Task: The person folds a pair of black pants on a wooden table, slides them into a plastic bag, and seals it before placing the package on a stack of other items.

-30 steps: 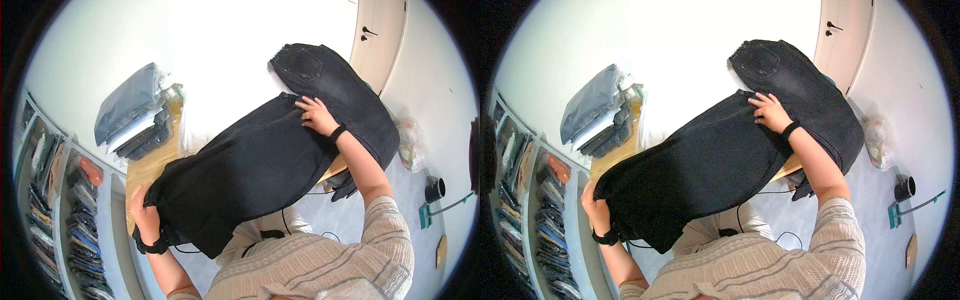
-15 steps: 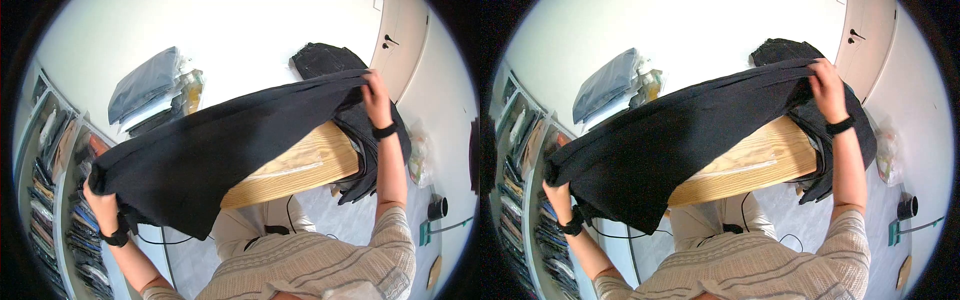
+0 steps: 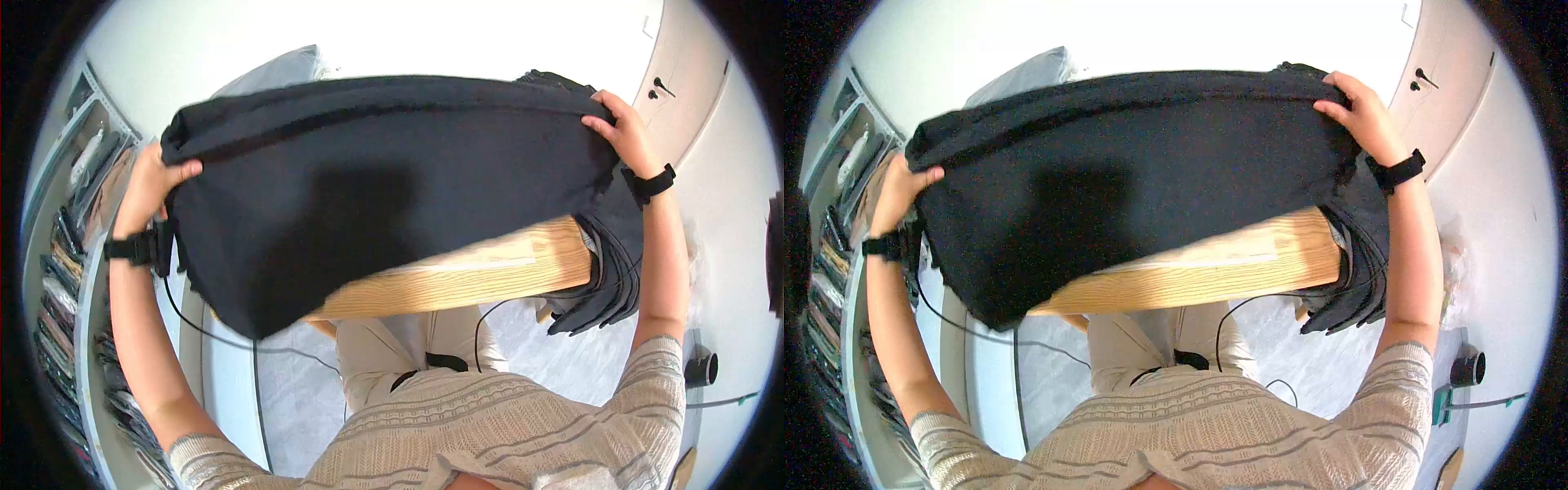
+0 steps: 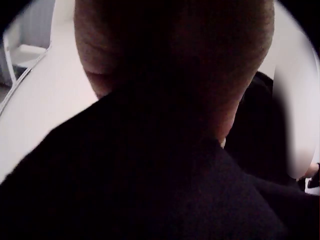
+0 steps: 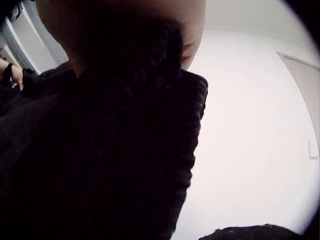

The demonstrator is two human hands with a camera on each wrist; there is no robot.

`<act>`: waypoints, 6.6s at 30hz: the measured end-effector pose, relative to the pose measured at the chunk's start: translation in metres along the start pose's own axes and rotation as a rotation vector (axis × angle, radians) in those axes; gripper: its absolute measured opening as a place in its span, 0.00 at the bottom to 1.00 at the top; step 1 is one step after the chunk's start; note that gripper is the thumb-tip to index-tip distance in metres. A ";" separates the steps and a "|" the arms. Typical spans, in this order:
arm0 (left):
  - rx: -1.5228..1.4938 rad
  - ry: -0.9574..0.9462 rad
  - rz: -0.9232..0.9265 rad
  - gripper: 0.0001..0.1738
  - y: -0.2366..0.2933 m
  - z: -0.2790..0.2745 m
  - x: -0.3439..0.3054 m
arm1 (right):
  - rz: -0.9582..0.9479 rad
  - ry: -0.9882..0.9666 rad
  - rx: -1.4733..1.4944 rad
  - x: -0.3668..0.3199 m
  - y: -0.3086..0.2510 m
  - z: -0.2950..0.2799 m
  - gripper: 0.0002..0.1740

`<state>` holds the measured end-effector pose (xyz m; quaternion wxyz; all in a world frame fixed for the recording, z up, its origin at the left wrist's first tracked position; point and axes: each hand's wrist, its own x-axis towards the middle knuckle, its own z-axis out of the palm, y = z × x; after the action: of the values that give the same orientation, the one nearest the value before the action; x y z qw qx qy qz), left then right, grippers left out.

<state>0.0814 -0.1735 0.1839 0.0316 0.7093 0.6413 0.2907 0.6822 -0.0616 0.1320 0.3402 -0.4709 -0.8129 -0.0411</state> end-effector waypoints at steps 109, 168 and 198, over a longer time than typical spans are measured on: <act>0.432 -0.589 -0.244 0.21 -0.196 0.173 0.053 | 0.870 0.120 0.052 -0.193 0.173 0.000 0.35; 0.021 -0.225 0.083 0.27 -0.062 0.183 -0.064 | 0.972 -0.063 0.281 -0.205 0.204 0.040 0.36; 0.288 -0.369 -0.252 0.30 -0.051 0.243 -0.138 | 0.732 -0.108 -0.641 -0.179 0.112 0.036 0.32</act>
<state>0.1451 -0.2130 -0.0906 0.0829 0.6620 0.7428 0.0561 0.8109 -0.1181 -0.0299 0.1278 -0.8082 -0.5570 -0.1424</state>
